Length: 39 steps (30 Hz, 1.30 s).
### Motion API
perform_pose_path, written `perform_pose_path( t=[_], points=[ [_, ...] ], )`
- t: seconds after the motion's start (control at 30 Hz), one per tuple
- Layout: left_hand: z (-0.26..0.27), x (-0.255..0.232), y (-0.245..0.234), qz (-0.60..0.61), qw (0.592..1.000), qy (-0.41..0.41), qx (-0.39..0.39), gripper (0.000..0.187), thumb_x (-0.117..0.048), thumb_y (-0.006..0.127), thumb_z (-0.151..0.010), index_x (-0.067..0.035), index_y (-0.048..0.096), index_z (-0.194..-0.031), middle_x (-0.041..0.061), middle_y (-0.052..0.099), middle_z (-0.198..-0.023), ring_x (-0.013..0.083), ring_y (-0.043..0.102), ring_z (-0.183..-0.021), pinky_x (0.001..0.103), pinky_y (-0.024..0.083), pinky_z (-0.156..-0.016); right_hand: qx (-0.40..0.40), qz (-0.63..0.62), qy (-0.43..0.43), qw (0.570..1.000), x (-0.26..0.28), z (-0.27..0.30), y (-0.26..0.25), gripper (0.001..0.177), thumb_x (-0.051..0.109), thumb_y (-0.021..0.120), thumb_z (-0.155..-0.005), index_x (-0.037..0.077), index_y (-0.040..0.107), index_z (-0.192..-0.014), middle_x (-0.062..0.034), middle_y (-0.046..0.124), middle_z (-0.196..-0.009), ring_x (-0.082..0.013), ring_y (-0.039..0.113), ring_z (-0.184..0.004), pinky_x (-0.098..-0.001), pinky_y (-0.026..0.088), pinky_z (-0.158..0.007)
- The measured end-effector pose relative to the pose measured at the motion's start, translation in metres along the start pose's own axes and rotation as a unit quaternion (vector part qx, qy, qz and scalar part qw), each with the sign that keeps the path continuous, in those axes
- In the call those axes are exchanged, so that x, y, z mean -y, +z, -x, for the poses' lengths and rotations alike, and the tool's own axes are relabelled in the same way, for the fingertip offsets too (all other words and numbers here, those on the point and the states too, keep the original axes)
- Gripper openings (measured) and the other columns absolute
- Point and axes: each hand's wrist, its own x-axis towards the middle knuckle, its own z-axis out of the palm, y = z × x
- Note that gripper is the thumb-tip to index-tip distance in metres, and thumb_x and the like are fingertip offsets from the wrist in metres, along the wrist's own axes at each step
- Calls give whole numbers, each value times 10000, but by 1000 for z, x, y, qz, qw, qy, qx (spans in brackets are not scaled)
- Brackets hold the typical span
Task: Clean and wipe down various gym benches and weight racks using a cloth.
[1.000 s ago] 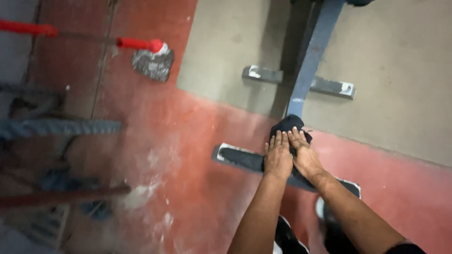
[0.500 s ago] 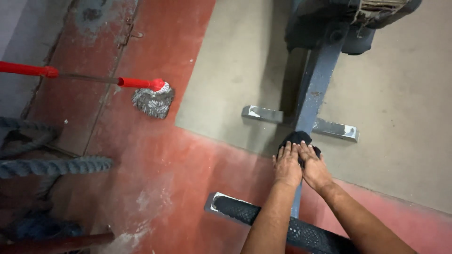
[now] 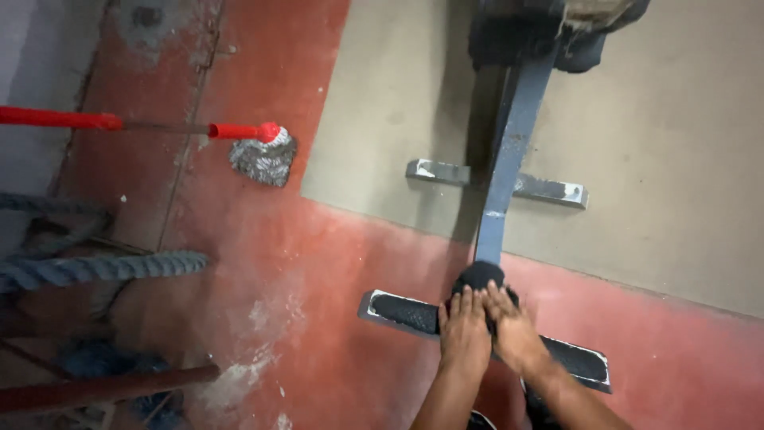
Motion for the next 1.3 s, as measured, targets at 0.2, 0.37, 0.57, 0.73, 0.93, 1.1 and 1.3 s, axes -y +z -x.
perform_pose_path(
  t=[0.2,0.37,0.57,0.73,0.93,1.1,1.3],
  points=[
    [0,-6,4,27,999,2,-38,532,-160,430,-994,-48,463,-1513,171,393,-1605,367,391,-1449,545,264,-1181,59,-144,63,986,11,2,-19,731,127,636,-827,78,400,-1518,-209,259,-1635,-369,269,-1512,-521,242,-1190],
    [-92,6,43,154,986,-17,-69,559,-135,475,-978,-87,445,-1534,207,347,-1632,432,470,-1370,530,412,-1101,-31,-182,50,982,-61,-73,22,674,71,576,-866,49,426,-1523,-262,266,-1640,-391,294,-1508,-432,270,-1214],
    [-171,23,92,187,976,-32,-107,584,-185,576,-966,-183,463,-1539,308,402,-1546,506,515,-1307,536,478,-1027,-54,-182,36,981,-97,-132,23,750,-12,584,-790,44,440,-1524,-298,298,-1613,-430,355,-1477,-451,315,-1201],
    [-128,15,58,172,980,-10,-97,578,-150,594,-967,-158,493,-1536,327,533,-1441,496,567,-1252,543,484,-1015,-87,-196,37,976,-62,-99,-4,745,-69,544,-819,94,471,-1542,-321,278,-1637,-470,453,-1402,-434,411,-1155],
    [-39,0,15,51,998,-21,-9,624,-149,646,-880,-86,515,-1486,312,596,-1255,472,612,-1134,539,506,-970,-19,-219,58,974,-15,-17,-15,783,31,682,-752,104,465,-1501,-286,370,-1540,-455,478,-1381,-455,457,-1087],
    [-66,16,27,71,995,22,-68,622,-181,638,-885,-86,518,-1489,268,624,-1277,466,604,-1171,558,498,-973,-15,-220,74,973,-20,-51,-11,742,43,650,-820,38,392,-1516,-334,175,-1640,-491,349,-1404,-466,375,-1099],
    [-71,6,2,90,994,-60,29,605,-193,547,-951,-125,469,-1547,260,656,-1240,447,611,-1172,613,453,-986,-7,-185,28,982,-34,-60,-11,756,60,647,-823,56,399,-1537,-312,255,-1627,-459,388,-1402,-459,382,-1149]
  ],
)
